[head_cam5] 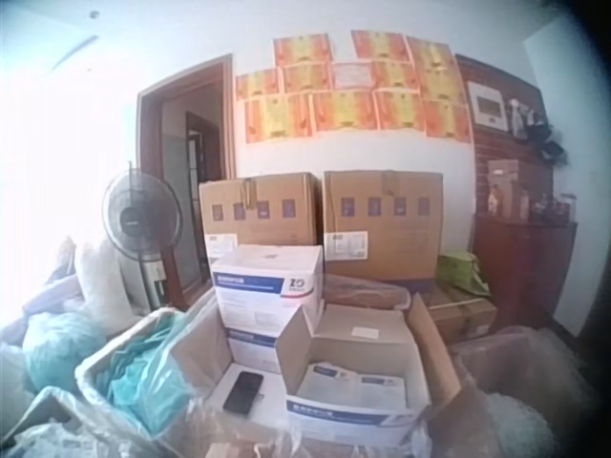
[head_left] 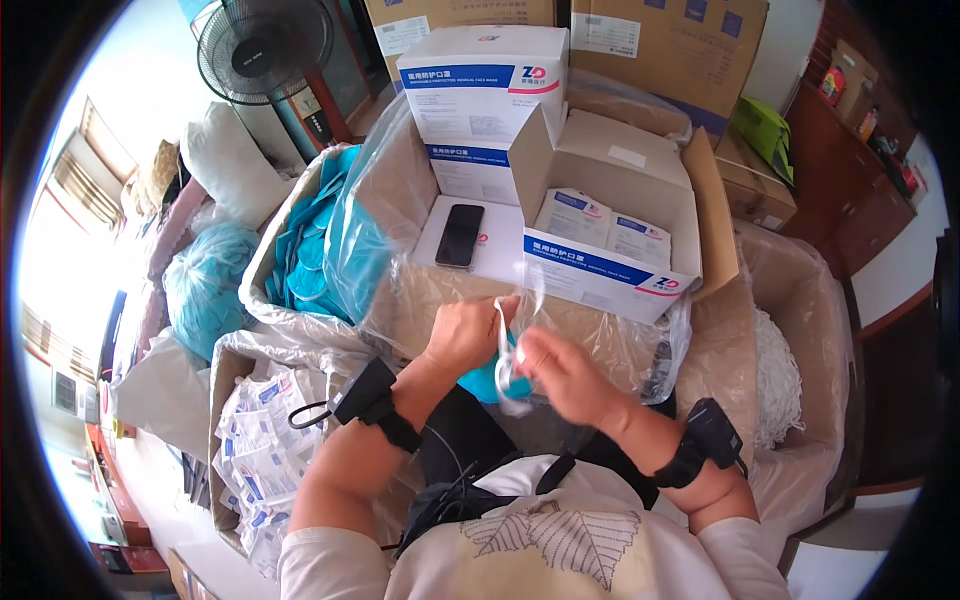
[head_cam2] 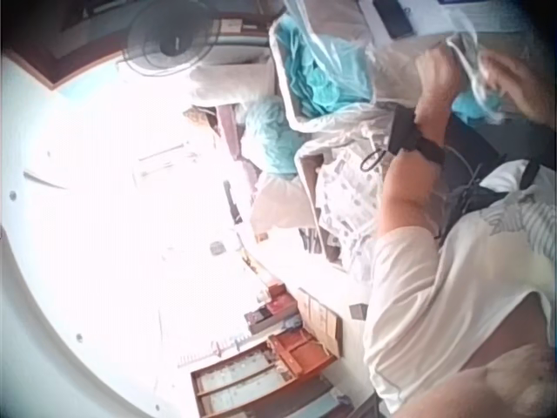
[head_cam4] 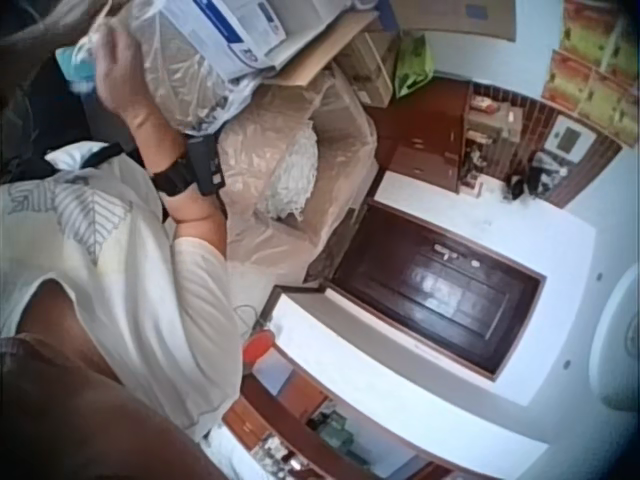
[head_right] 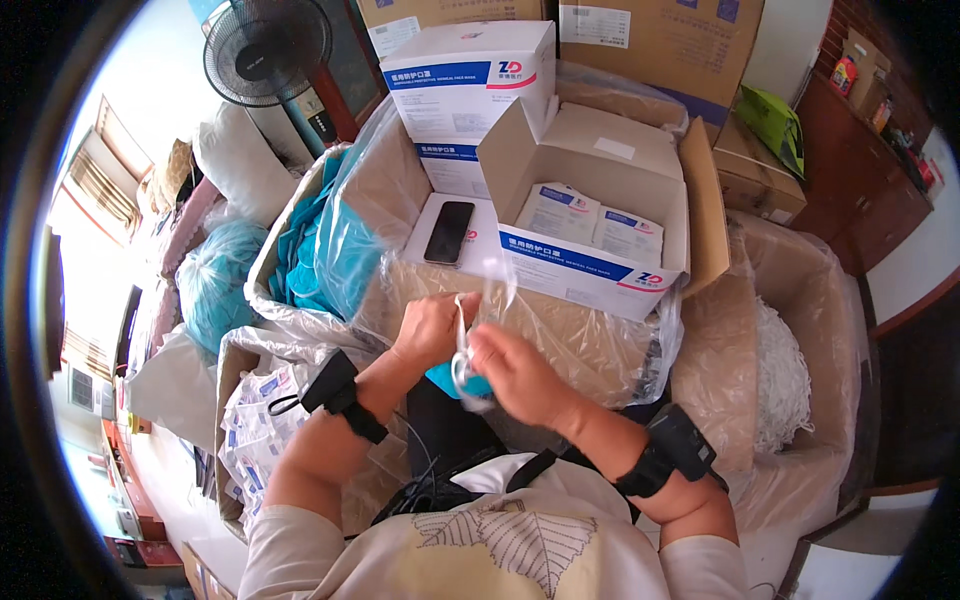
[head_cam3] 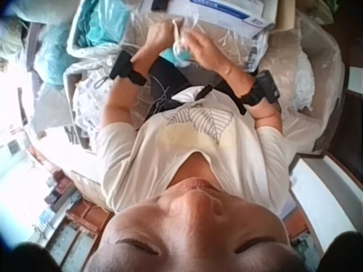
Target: Checking and folding face masks and placing them into cardboard boxes.
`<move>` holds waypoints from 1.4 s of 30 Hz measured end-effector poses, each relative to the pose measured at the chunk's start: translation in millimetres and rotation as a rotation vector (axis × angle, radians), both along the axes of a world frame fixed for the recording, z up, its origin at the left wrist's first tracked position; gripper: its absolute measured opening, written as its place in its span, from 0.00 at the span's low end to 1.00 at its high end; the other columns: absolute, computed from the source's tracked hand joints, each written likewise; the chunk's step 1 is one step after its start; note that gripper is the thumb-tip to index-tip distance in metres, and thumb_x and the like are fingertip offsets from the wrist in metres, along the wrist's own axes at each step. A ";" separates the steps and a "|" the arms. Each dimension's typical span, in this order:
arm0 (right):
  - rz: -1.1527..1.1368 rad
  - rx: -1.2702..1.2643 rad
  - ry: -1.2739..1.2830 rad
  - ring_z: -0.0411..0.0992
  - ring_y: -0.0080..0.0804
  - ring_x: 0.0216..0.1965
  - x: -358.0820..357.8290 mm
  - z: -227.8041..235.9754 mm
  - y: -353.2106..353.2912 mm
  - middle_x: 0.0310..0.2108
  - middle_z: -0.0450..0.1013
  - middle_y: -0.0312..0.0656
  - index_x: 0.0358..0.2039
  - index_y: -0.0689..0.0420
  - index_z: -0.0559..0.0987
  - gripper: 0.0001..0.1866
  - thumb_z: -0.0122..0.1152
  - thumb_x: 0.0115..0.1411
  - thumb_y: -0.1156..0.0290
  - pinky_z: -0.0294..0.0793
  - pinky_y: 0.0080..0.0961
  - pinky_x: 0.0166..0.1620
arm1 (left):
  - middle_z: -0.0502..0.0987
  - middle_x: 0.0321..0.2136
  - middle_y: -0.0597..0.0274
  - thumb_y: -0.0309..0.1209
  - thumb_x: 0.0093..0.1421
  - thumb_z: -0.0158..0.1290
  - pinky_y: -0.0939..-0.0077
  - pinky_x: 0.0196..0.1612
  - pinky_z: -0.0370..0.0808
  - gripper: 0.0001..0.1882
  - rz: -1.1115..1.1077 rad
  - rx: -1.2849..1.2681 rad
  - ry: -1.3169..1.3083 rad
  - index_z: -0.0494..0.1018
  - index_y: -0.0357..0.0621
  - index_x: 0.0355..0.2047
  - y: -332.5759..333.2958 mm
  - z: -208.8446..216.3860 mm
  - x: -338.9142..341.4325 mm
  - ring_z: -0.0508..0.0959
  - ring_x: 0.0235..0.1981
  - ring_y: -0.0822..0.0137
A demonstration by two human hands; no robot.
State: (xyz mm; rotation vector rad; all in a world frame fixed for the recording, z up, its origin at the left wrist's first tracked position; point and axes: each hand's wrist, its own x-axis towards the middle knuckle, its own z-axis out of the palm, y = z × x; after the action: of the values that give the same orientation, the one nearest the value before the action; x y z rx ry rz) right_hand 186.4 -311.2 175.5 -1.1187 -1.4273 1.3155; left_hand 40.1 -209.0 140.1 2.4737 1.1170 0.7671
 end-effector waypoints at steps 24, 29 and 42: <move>-1.468 0.230 -0.311 0.64 0.35 0.45 407.1 -14.2 -138.8 0.46 0.66 0.45 0.50 0.65 0.66 0.22 0.38 0.64 0.61 0.60 0.29 0.51 | 0.73 0.40 0.40 0.59 0.60 0.22 0.59 0.49 0.64 0.39 1.637 -0.046 -0.197 0.71 0.37 0.44 21.3 -54.0 -424.7 0.70 0.47 0.45; -1.052 -0.885 -0.890 0.67 0.37 0.43 437.6 -113.9 -200.0 0.45 0.68 0.45 0.50 0.63 0.66 0.22 0.43 0.62 0.61 0.64 0.31 0.49 | 0.72 0.40 0.37 0.59 0.60 0.20 0.60 0.50 0.63 0.43 1.683 -0.100 -0.570 0.71 0.31 0.43 26.5 -55.7 -411.1 0.70 0.47 0.46; -0.902 -0.513 -0.987 0.70 0.31 0.39 365.0 -128.4 -194.9 0.36 0.73 0.44 0.41 0.65 0.72 0.17 0.46 0.61 0.64 0.66 0.25 0.45 | 0.53 0.59 0.50 0.62 0.56 0.32 0.52 0.53 0.59 0.42 1.241 -0.697 -1.315 0.52 0.41 0.59 212.4 -51.1 -271.1 0.58 0.58 0.49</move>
State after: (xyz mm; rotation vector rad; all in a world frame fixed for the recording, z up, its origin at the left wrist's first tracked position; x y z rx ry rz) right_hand 551.3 -506.1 47.2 -2.5910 -0.9023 0.4243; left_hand -231.0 3.4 89.1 0.2160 1.6720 1.5134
